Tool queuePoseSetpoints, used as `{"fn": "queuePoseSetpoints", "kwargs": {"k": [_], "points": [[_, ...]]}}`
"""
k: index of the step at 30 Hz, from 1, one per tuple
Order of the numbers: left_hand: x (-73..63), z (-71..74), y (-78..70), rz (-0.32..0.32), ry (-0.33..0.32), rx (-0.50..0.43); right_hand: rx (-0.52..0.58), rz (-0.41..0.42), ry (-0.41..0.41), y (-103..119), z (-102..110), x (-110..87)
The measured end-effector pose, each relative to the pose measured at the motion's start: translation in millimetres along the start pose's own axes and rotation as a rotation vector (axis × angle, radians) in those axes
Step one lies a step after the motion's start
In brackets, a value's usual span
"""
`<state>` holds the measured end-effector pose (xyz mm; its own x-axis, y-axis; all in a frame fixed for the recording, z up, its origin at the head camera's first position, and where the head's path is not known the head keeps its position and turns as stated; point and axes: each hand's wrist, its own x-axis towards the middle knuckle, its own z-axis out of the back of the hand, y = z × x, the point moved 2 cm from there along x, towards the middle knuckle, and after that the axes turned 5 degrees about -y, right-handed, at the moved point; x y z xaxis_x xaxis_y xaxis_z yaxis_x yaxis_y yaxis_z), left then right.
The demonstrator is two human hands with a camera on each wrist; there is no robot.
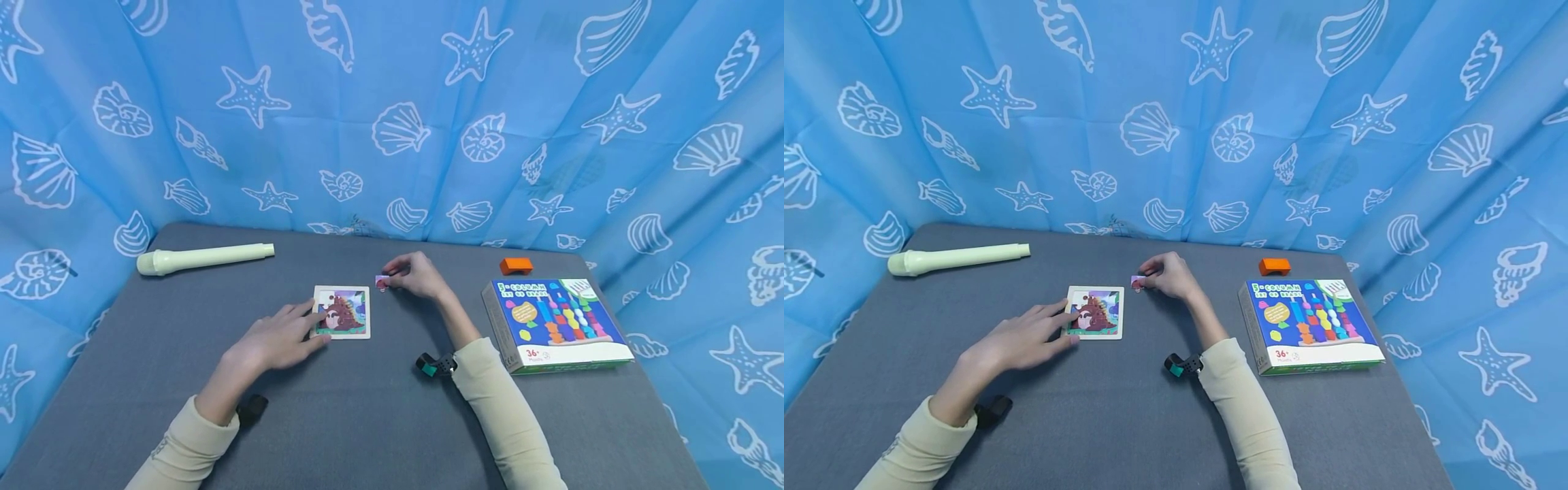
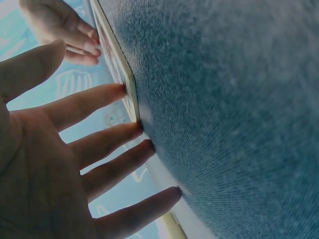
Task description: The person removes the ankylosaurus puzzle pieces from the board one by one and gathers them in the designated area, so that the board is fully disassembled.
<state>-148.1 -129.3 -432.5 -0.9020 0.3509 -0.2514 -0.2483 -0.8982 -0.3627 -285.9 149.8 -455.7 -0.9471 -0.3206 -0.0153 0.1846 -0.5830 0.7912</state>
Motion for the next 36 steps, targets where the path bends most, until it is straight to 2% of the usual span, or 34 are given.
{"fn": "queuePoseSetpoints", "kwargs": {"k": [6, 12, 18, 22, 29, 36], "points": [[-0.1, 0.6, 1.3, -0.016, -0.024, 0.007, 0.024, 0.003, 0.003, 2, -1, -2.2], [3.1, 0.8, -3.6, -0.039, -0.049, 0.028, 0.092, 0.042, 0.082, 14, -6, -3.9], [6.5, -2.9, -8.5, -0.079, -0.005, -0.015, 0.135, 0.09, 0.146, 25, -19, -3.1], [7.0, -5.5, -10.5, -0.117, 0.028, -0.044, 0.127, 0.135, 0.193, 33, -31, -2.6], [5.1, -6.9, -13.0, -0.155, 0.03, -0.04, 0.109, 0.163, 0.268, 48, -50, -2.1], [2.9, -6.9, -14.6, -0.151, 0.044, -0.037, -0.034, 0.17, 0.283, 58, -64, 1.5]]}}
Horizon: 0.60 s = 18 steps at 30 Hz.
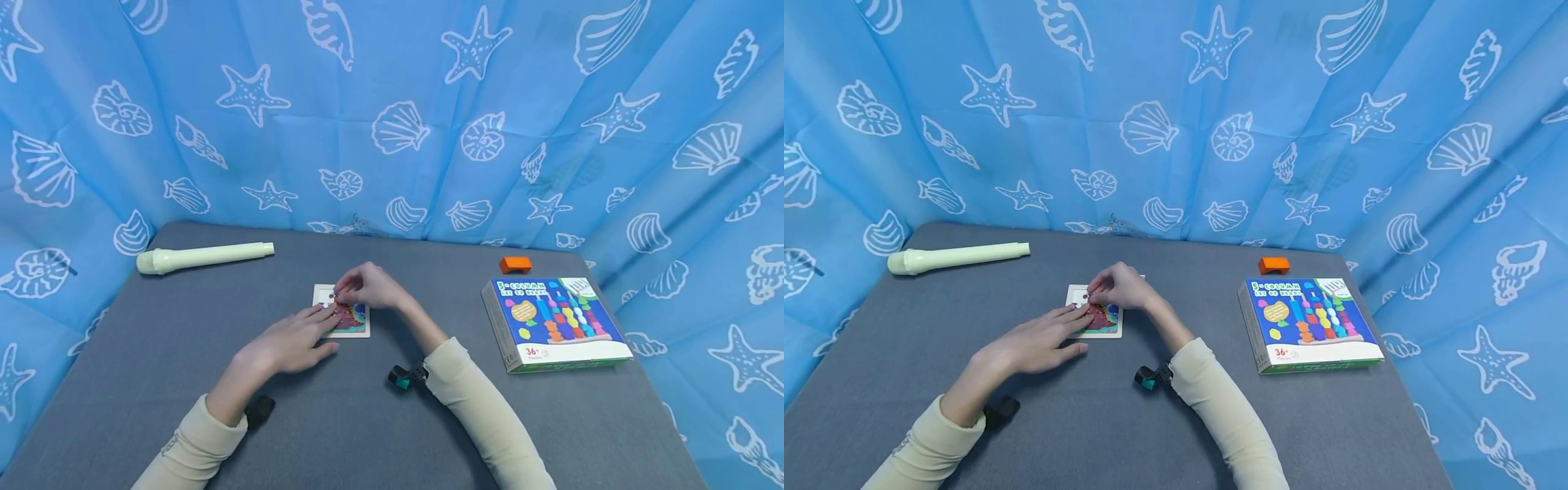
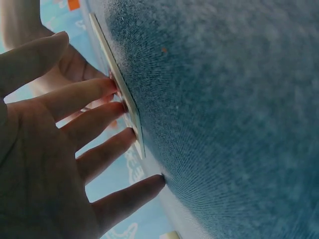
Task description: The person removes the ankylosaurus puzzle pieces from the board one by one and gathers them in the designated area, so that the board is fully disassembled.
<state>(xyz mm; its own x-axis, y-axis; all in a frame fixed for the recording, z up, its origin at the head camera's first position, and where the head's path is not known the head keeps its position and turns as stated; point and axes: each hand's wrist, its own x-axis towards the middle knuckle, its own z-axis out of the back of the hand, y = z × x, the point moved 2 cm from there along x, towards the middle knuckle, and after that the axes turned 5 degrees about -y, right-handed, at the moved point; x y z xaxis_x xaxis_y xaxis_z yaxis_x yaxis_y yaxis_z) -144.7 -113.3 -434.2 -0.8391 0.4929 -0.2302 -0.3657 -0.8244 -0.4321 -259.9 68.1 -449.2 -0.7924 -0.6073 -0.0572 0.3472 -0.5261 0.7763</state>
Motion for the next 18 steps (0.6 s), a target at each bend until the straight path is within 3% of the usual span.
{"fn": "queuePoseSetpoints", "kwargs": {"k": [6, 18], "points": [[-0.2, -0.8, -0.1, -0.003, -0.008, 0.004, -0.095, -0.036, 0.001, 2, -6, 6.5], [-1.0, -1.3, -1.8, 0.017, -0.008, 0.017, -0.205, -0.031, 0.028, 9, -10, 11.8]]}}
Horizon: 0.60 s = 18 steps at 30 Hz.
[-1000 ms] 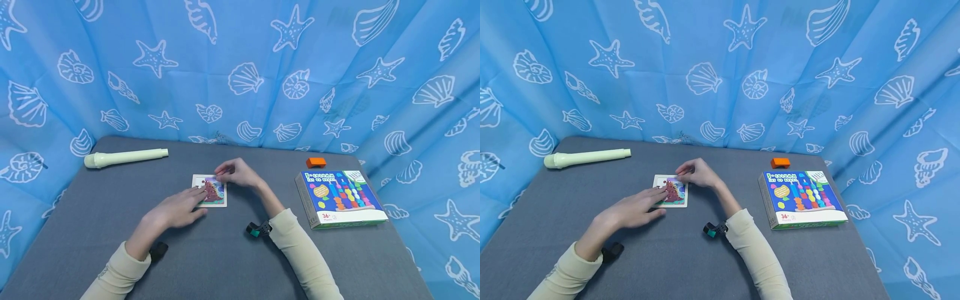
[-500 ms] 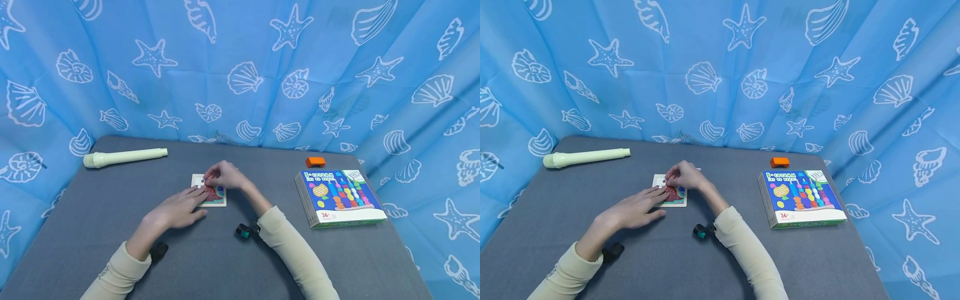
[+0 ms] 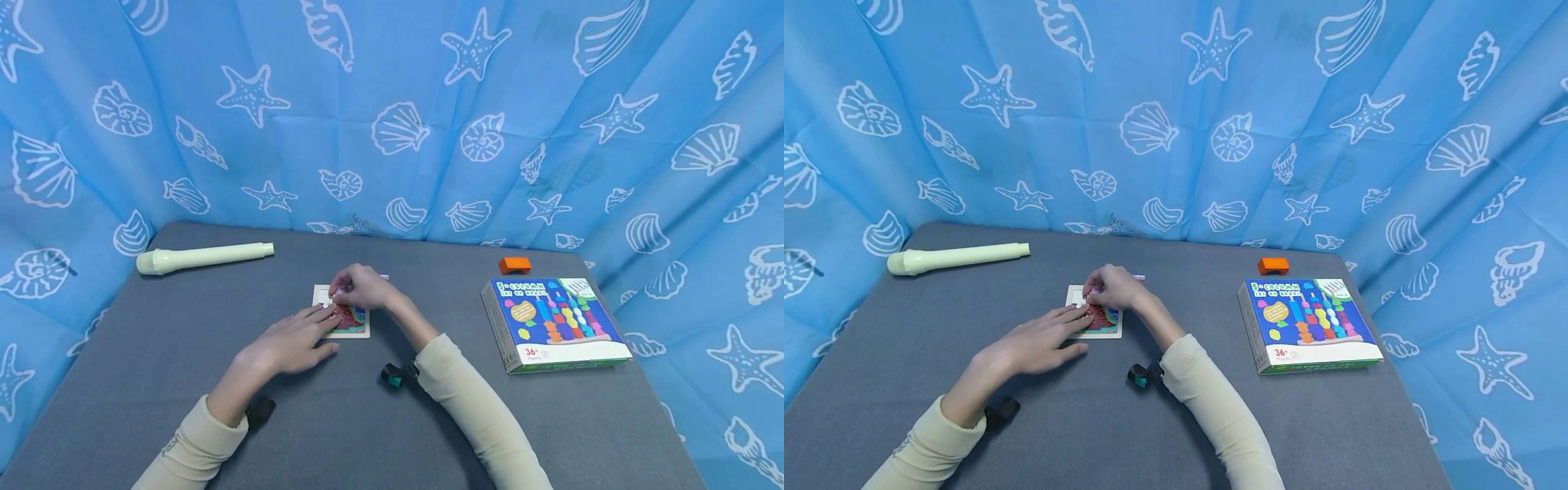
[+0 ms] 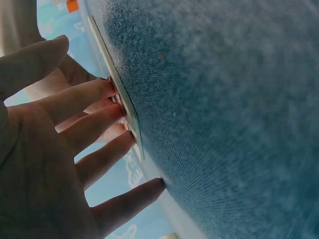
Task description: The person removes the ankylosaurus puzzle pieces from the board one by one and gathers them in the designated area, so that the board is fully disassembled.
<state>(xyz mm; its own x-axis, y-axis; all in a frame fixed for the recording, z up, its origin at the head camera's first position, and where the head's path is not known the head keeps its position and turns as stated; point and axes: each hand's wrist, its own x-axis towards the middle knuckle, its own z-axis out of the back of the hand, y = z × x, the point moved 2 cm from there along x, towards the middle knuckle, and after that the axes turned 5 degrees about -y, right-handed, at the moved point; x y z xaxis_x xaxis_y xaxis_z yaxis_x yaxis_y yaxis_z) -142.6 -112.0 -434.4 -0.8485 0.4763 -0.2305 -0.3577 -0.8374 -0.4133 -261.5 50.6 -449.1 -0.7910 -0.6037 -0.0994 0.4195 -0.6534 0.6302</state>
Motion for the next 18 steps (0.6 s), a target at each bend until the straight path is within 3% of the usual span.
{"fn": "queuePoseSetpoints", "kwargs": {"k": [11, 18], "points": [[0.6, -0.4, 0.3, 0.001, -0.003, 0.002, -0.066, 0.072, -0.051, 3.1, 2.7, -5.9], [1.5, 0.6, 0.9, 0.009, -0.001, 0.014, -0.036, 0.111, -0.076, 3.8, 7.0, -10.1]]}}
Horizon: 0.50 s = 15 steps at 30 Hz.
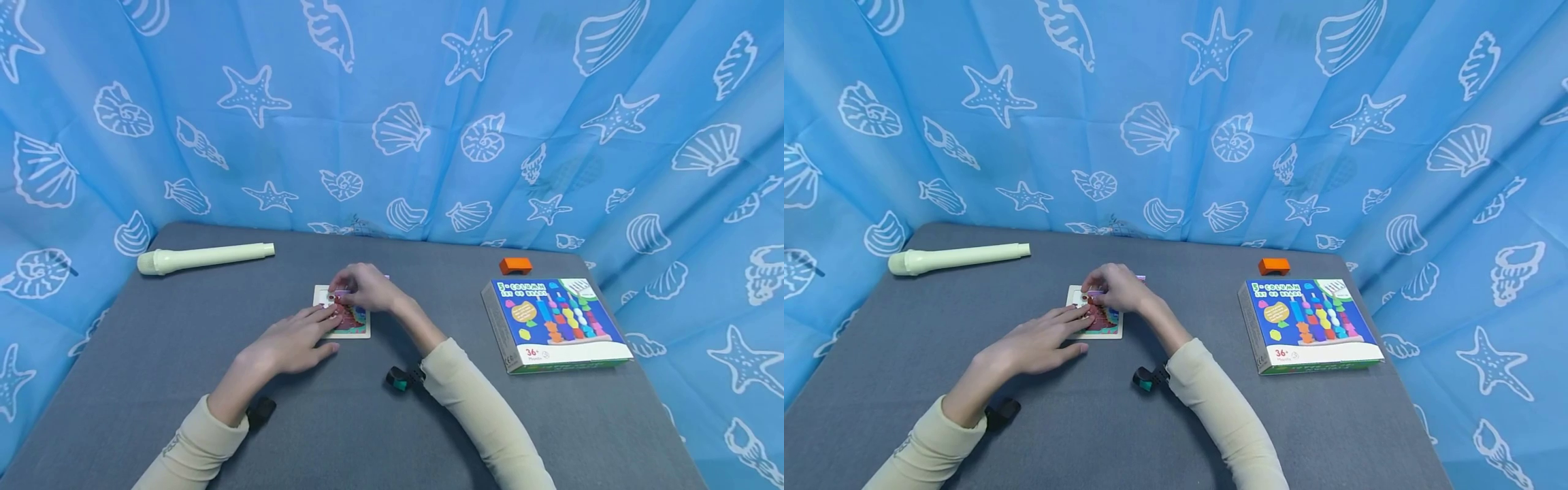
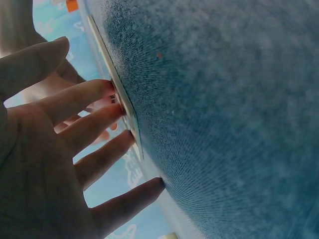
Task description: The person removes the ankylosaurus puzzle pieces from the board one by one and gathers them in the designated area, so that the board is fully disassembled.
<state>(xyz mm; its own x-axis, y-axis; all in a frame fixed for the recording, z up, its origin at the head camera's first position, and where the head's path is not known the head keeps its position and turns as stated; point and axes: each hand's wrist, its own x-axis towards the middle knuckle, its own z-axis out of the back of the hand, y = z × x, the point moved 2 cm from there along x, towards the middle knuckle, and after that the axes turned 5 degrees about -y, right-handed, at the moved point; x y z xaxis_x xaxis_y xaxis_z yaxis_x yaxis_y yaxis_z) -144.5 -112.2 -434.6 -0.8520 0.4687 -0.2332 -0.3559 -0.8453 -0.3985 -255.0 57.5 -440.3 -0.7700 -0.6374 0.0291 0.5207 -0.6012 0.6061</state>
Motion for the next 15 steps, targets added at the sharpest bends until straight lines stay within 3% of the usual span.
{"fn": "queuePoseSetpoints", "kwargs": {"k": [7, 15], "points": [[0.2, 0.0, -0.1, 0.006, 0.006, -0.004, 0.041, 0.016, -0.01, -5, 0, -2.2], [0.6, -0.1, -0.3, 0.006, 0.0, 0.005, 0.206, 0.016, -0.021, -15, 8, -8.1]]}}
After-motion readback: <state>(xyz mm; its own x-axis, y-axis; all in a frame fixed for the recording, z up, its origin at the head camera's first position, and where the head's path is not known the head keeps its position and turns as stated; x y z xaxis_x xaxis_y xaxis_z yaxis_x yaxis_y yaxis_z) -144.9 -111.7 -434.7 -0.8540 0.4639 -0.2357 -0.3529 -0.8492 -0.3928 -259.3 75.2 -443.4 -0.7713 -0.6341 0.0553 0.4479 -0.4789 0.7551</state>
